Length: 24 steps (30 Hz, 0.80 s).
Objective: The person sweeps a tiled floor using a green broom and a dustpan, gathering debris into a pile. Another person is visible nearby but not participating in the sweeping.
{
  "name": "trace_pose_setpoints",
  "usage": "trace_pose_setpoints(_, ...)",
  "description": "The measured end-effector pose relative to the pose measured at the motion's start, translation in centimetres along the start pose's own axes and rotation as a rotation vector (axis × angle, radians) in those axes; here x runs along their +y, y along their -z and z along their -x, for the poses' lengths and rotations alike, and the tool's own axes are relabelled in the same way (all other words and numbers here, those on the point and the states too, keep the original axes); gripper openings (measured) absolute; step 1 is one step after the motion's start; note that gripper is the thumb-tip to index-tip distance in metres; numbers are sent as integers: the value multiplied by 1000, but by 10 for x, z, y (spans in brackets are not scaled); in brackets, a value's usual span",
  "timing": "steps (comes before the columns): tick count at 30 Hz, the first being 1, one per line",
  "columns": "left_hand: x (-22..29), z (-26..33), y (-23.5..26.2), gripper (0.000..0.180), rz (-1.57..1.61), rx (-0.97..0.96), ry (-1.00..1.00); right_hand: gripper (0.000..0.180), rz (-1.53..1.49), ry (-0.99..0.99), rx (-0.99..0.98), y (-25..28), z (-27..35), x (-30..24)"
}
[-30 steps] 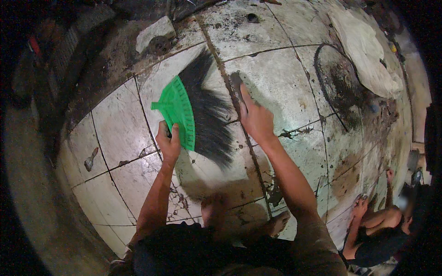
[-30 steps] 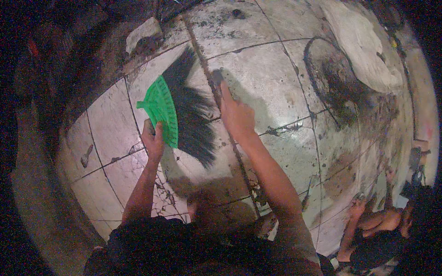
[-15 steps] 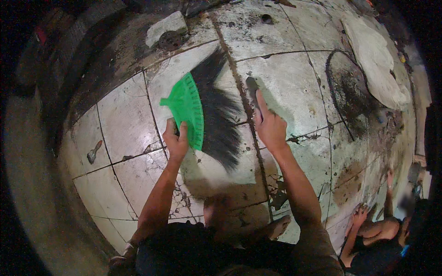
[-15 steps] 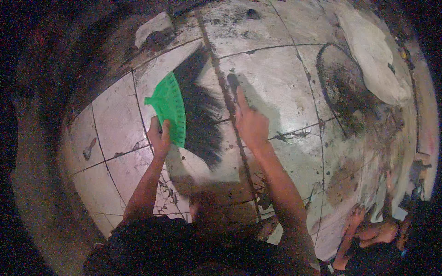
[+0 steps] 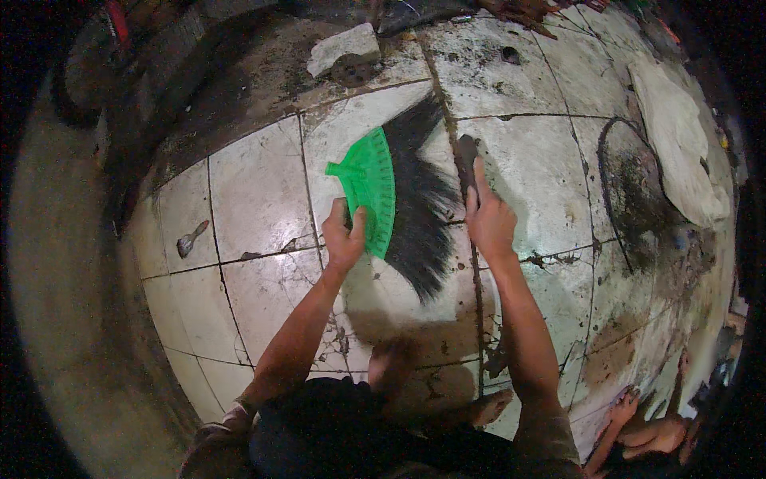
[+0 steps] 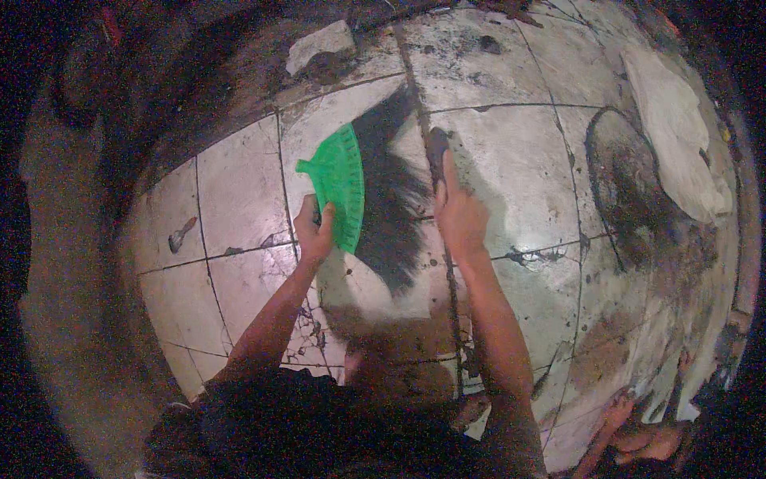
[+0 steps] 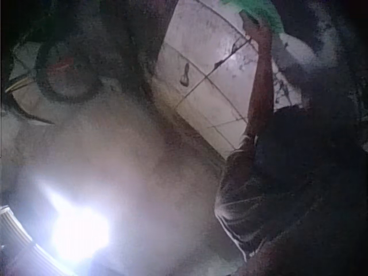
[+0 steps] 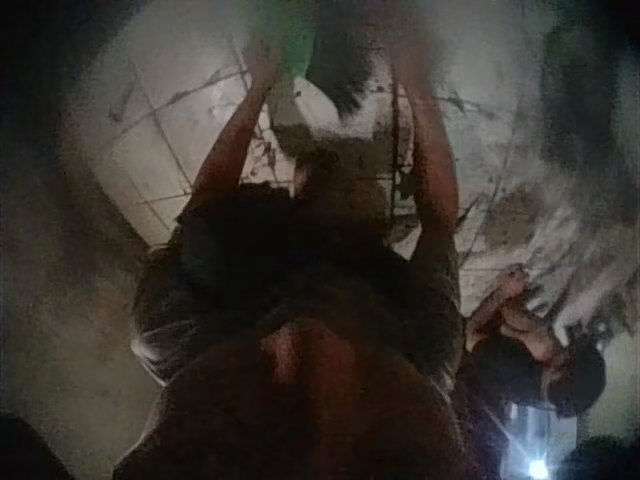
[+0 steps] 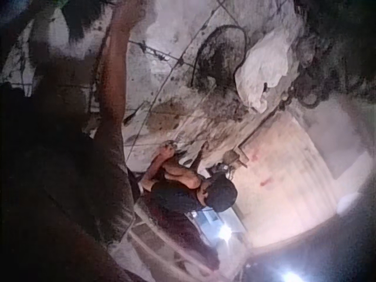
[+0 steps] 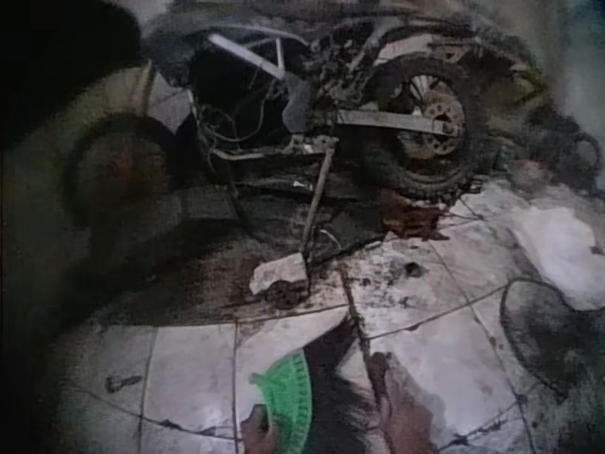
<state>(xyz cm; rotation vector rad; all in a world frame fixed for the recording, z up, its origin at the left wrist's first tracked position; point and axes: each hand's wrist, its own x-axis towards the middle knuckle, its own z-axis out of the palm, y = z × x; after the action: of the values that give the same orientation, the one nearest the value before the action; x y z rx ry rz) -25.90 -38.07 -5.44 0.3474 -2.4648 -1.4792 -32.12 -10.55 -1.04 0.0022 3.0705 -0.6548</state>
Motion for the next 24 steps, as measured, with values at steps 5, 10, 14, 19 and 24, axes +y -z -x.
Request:
trace_pose_setpoints(5, 2, -3, 2, 14, -27, 27, -146, 60, 13, -93, 95, 5, -70, -6)
trace_pose_setpoints(10, 7, 2, 5, 16, -20, 6, -48, 60, 18, 49, 36, -2, 21, -1)
trace_pose_setpoints(14, 8, 2, 5, 15, -52, -6, -15, 62, -2, -9, 5, 8, 45, 10)
trace_pose_setpoints(19, 5, -3, 0, 16, -20, 16, -142, 65, 4, -157, 121, 17, -17, 28)
trace_pose_setpoints(24, -1, 4, 5, 13, 84, 11, -83, 63, 37, 1, -55, 4, 66, 11)
